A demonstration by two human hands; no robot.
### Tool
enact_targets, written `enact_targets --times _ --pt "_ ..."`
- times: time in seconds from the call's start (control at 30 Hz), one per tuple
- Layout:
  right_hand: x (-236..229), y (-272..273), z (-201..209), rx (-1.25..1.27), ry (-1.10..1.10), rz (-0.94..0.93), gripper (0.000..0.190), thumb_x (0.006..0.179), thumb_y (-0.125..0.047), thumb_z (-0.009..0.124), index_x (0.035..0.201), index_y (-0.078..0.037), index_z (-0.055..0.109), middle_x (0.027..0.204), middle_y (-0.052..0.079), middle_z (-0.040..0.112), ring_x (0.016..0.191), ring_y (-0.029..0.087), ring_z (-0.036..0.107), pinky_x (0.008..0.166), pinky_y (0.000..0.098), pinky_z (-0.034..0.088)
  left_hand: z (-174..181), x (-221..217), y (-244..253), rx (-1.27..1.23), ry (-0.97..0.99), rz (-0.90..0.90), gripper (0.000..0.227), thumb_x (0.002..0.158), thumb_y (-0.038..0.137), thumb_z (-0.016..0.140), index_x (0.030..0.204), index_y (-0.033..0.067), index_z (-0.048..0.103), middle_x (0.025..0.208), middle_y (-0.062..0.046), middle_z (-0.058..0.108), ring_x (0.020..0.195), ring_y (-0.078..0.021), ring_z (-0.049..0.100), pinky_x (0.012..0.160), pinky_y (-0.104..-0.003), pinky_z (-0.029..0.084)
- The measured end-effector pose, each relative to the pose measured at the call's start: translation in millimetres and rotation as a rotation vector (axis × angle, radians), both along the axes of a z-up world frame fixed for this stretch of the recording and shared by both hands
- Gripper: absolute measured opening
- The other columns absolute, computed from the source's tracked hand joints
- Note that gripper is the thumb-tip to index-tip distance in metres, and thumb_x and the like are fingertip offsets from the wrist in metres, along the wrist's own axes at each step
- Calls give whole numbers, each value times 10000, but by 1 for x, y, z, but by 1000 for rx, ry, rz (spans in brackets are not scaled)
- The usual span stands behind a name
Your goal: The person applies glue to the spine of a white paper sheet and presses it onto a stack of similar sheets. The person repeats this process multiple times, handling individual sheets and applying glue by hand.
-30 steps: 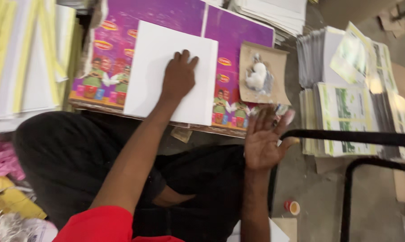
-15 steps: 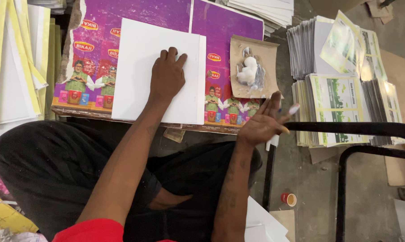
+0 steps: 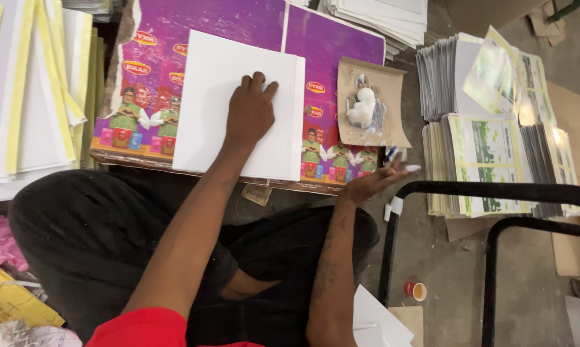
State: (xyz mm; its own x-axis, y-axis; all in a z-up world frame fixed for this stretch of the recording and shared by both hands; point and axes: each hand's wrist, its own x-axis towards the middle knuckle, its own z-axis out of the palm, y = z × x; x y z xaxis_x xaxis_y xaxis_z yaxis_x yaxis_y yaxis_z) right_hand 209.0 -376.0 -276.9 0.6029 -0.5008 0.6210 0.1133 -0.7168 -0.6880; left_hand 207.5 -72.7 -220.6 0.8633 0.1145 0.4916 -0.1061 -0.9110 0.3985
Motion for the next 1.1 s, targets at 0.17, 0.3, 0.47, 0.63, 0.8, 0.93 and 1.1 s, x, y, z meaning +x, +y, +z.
enact_targets --times 0.17,0.3,0.47,0.63,0.8,0.93,1.1 --pt "-27 27 40 172 -159 407 691 1171 -342 351 1617 83 37 1557 259 459 1433 341 508 1226 444 398 -3 4 1 -9 -29 5 378 858 91 656 1230 70 717 1175 -124 579 1038 -282 571 794 -386 527" --pt "-41 68 41 -34 206 606 691 1187 -390 335 1663 81 167 1564 253 529 1602 372 373 1367 501 67 -10 5 -1 -33 -8 2 343 871 78 638 1203 71 723 1165 -124 580 1054 -289 573 812 -399 522" --pt "-41 105 39 380 529 891 912 1047 -590 354 1643 -1 -6 1627 287 330 1516 378 354 1241 458 296 -10 5 0 -75 -46 -3 371 844 40 615 1196 82 724 1177 -107 587 1061 -283 579 836 -394 527" --pt "-44 108 51 312 572 886 934 1047 -682 297 1639 -2 52 1720 260 167 1582 352 235 1263 434 243 -8 5 1 -35 -12 6 400 836 28 605 1216 85 719 1182 -105 585 1042 -277 581 820 -383 530" --pt "-46 106 52 554 656 949 980 983 -685 316 1629 -16 5 1674 239 253 1533 337 322 1221 408 309 -5 4 0 -19 5 17 406 849 35 611 1234 99 721 1180 -89 586 1037 -264 580 822 -376 530" --pt "-44 104 44 409 658 889 956 1035 -674 329 1634 30 85 1721 224 160 1583 322 213 1254 409 234 -6 3 3 5 -4 -1 401 845 40 628 1232 83 722 1165 -105 581 1015 -274 577 787 -383 527" --pt "-53 117 47 407 661 907 950 1026 -651 355 1638 18 73 1710 232 148 1568 333 230 1241 404 241 -4 -1 18 16 -42 -9 396 837 26 645 1219 84 733 1162 -95 579 1016 -270 580 790 -384 535"
